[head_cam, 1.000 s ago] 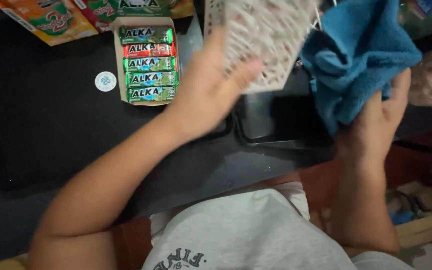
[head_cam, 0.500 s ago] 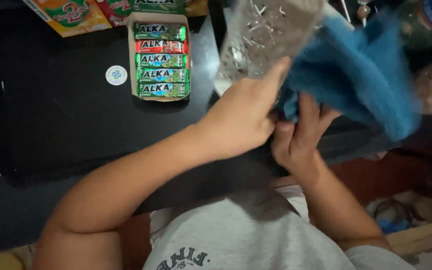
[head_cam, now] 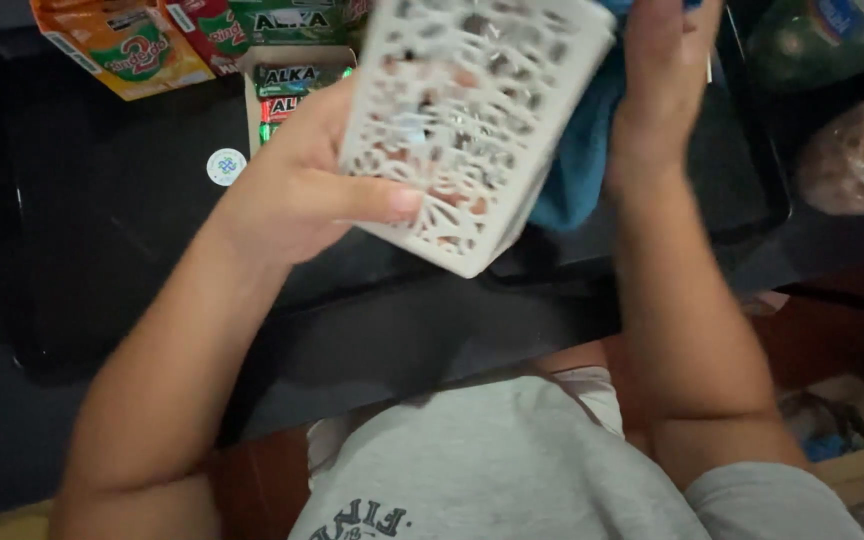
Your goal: Cleaning individual lollipops with a cloth and placing them into a basket.
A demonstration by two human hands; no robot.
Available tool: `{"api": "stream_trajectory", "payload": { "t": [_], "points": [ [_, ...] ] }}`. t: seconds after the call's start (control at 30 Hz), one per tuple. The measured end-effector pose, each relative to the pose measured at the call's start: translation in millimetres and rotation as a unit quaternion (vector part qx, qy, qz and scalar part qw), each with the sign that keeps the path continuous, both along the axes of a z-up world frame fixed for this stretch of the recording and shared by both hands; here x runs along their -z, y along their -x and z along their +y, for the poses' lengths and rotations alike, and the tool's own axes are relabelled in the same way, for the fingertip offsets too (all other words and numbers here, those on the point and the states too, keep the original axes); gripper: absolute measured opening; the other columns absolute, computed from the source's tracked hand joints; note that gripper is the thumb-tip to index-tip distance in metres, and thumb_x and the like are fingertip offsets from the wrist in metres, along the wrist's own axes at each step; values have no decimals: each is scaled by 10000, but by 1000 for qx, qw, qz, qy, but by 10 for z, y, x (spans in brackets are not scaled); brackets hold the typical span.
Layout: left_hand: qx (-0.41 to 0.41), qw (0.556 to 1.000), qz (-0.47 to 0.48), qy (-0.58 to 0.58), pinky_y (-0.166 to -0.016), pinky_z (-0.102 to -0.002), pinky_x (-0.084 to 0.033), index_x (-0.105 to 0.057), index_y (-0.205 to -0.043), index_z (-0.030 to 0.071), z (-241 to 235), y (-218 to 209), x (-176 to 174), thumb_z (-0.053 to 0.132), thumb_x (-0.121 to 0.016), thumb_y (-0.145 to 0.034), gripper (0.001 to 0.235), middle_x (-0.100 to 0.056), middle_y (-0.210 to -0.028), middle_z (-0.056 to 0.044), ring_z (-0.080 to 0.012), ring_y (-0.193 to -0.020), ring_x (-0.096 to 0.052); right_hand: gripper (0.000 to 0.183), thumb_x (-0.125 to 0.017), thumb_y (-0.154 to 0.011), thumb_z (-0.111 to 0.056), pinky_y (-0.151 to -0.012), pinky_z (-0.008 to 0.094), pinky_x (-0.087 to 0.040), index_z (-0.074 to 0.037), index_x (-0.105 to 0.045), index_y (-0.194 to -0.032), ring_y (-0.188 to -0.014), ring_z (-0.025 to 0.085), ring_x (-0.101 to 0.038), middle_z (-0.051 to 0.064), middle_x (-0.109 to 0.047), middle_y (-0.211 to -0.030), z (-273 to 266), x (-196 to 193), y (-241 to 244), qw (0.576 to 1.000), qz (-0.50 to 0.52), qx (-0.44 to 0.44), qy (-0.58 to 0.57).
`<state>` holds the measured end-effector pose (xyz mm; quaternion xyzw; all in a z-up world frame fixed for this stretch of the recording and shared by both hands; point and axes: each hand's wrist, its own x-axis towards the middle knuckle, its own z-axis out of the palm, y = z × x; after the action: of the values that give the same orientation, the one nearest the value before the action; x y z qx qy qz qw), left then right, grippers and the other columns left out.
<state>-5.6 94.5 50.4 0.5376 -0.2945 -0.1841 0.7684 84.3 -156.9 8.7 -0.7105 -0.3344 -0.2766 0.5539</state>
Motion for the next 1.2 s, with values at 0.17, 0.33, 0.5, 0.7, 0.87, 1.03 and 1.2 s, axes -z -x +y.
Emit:
{"api": "stream_trajectory", "payload": {
  "t": [0.17,0.33,0.5,0.7,0.87,1.03,1.2],
  "points": [
    [-96,963,121,221,-1053,-422,-489,-433,-1324,-13,-74,315,221,94,-736,-819,598,-588,-1258,-154,-293,-1168,-594,636,-592,-1156,-173,-1404,405,-237,-377,-152,-1567,-1602,170,-234,-81,-211,-1654,148,452,329,996,33,79,-5],
    [-250,886,77,382,-1142,-455,-443,-456,-1370,25,-370,385,438,-14,-708,-895,539,-587,-1315,-158,-286,-1226,-576,669,-433,-892,-461,-1184,453,-346,-42,-444,-1414,-1338,327,-457,154,-481,-1429,979,-166,979,755,368,-211,-500],
    [-446,790,107,407,-1157,-450,-399,-252,-1482,6,-839,456,356,38,-733,-731,892,-437,-1424,-203,-300,-1261,-494,448,-153,-1111,-186,-1303,328,-24,-18,-17,-1503,-1524,208,-84,141,-26,-1594,739,913,1180,958,140,230,98],
    [-523,845,-63,93,-1329,-344,-214,-61,-1526,97,-826,541,395,362,-400,-1046,644,-189,-1614,-104,-187,-1528,-239,825,-127,-978,-669,-1377,464,96,-103,20,-1560,-1586,194,97,40,85,-1647,881,405,1389,998,60,14,-4],
    [-465,846,-178,-193,-866,-340,-488,-313,-1363,18,-582,640,192,572,-199,-991,677,-615,-1128,-157,-248,-998,-651,734,-71,-963,-584,-1215,539,-321,-121,-469,-1371,-1396,401,-373,148,-389,-1454,675,-260,1040,970,-132,34,200],
    [-343,883,-166,-273,-551,-321,-353,-456,-943,73,-434,789,-171,405,-316,-966,361,-441,-627,8,-159,-550,-465,614,-336,-1005,-523,-1293,428,-241,-122,-349,-1469,-1473,243,-285,88,-286,-1514,511,-247,711,988,-2,-19,152],
    [-339,937,-73,-50,-1058,-348,-466,-475,-1275,9,-544,855,117,275,-483,-983,395,-565,-1268,-95,-199,-1201,-549,363,-397,-1082,-254,-1171,344,-293,-24,-443,-1359,-1358,252,-422,148,-468,-1410,438,-112,410,990,68,109,59]
  ]
}}
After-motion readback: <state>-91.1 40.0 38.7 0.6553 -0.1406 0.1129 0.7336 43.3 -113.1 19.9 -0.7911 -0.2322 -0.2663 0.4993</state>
